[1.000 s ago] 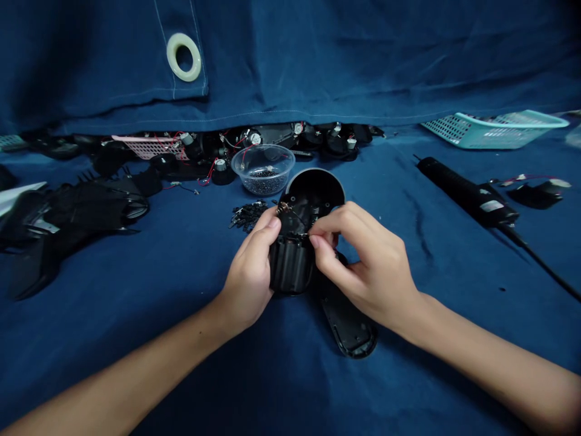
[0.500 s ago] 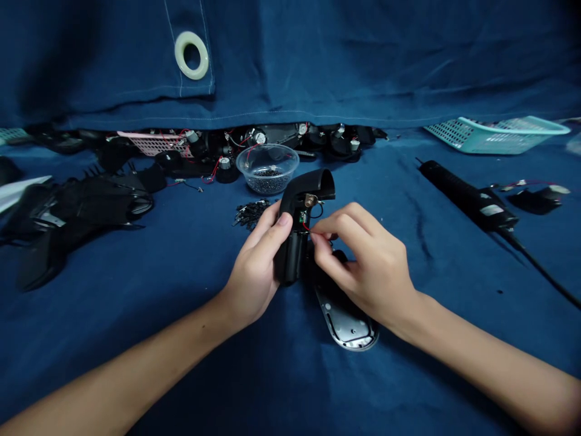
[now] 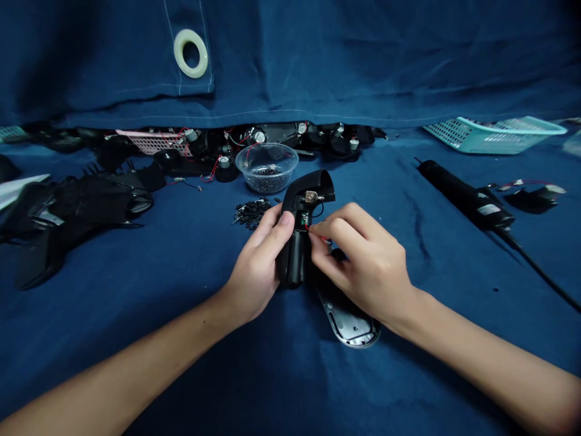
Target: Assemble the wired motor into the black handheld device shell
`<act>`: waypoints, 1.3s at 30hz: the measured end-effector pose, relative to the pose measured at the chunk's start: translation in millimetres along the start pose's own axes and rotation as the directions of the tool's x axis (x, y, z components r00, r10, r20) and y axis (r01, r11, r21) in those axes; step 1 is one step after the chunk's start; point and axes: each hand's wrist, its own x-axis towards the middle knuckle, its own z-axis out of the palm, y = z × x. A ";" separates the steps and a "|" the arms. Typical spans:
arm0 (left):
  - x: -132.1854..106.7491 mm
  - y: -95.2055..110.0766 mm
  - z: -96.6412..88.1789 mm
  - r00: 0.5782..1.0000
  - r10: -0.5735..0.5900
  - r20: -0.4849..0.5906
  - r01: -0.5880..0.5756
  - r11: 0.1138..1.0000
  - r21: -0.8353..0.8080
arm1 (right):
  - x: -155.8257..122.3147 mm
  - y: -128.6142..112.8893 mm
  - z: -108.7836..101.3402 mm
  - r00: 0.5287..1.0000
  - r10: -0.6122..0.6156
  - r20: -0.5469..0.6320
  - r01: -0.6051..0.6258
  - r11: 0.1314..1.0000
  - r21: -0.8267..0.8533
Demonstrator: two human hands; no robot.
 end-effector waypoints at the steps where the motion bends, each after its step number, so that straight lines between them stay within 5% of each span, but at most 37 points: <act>1: 0.2 -0.2 0.0 1.000 0.001 0.000 -0.001 1.000 0.003 | 0.1 0.1 0.0 1.000 0.001 0.003 -0.001 1.000 0.001; 39: 2.0 -4.2 -5.9 0.998 0.058 0.022 -0.061 0.989 0.133 | 5.0 0.4 -3.0 0.994 -0.050 0.098 0.058 0.996 -0.073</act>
